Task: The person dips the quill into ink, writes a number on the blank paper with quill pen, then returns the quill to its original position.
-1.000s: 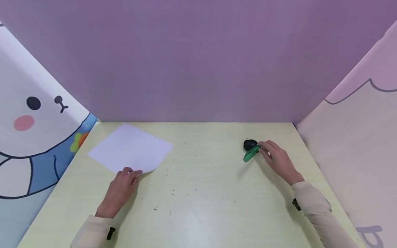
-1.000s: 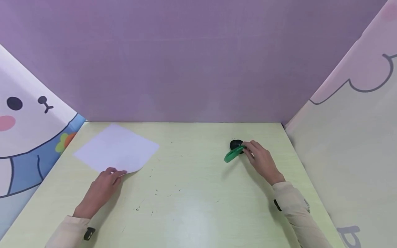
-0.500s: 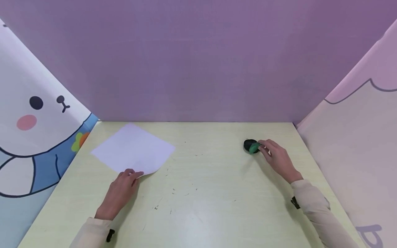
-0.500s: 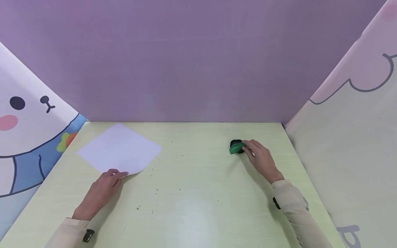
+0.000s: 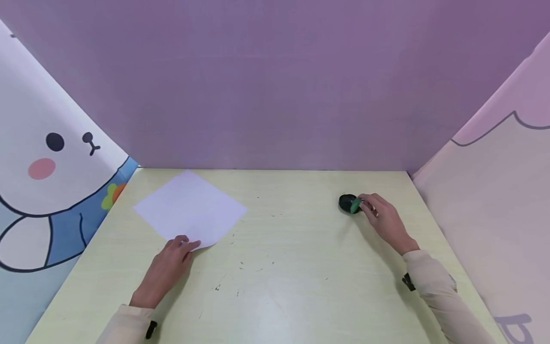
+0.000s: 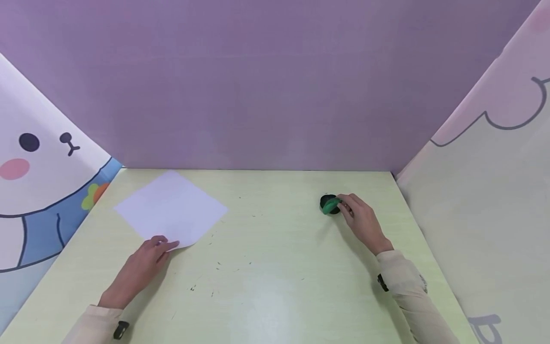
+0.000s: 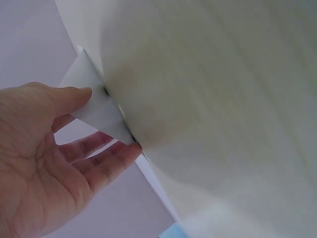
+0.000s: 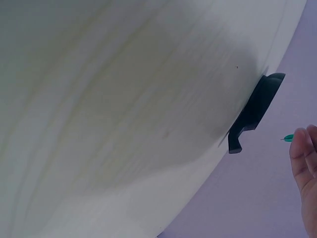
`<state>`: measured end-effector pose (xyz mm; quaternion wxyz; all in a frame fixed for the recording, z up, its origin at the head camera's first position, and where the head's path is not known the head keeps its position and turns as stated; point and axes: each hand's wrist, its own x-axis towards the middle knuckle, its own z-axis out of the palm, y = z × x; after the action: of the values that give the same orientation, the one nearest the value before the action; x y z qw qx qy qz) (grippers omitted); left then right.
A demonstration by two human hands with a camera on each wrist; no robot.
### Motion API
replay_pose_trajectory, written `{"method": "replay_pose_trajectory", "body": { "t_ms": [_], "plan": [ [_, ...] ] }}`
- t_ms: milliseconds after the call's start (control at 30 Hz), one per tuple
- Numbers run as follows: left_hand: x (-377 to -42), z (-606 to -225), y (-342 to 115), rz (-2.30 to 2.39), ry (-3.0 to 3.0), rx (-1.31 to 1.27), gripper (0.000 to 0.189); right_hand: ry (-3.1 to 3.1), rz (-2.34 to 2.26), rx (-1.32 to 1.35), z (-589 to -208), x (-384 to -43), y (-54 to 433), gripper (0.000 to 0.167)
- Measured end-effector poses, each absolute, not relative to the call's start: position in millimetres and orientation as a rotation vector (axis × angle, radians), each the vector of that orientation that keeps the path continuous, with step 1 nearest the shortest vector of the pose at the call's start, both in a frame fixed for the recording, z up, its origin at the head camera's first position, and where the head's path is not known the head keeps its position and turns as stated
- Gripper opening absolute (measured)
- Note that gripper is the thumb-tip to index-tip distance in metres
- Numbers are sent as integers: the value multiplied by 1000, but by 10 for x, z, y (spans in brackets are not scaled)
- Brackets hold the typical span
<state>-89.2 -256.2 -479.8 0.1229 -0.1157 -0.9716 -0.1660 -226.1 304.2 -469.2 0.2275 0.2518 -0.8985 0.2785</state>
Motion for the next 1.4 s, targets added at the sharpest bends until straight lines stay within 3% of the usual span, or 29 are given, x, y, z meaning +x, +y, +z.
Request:
{"method": "replay_pose_trajectory", "body": {
  "t_ms": [433,667,900,1033,1233,1400],
  "plan": [
    [-867,-4807,-2683,-517,-2901,-447,35,-2498,789,705,-4666,-2265,3033,30],
    [-906,-4730,-2700,-771,-3055,-378,54,-2501,806,707,-4658,-2265,3054,31],
    [-948,-4711,-2689,-894,-2996,-275,24,-2500,811,712,-4659,-2259,3074,30],
    [-939,-4721,-2684,-928,-2948,-221,20,-2500,812,706,-4655,-2260,3088,30],
    [-964,-4748,-2670,-917,-2838,-131,27,-2503,816,701,-4658,-2267,3116,29],
    [-968,-4710,-2679,-1047,-2826,82,43,-2510,814,689,-4672,-2274,3133,29]
  ]
}}
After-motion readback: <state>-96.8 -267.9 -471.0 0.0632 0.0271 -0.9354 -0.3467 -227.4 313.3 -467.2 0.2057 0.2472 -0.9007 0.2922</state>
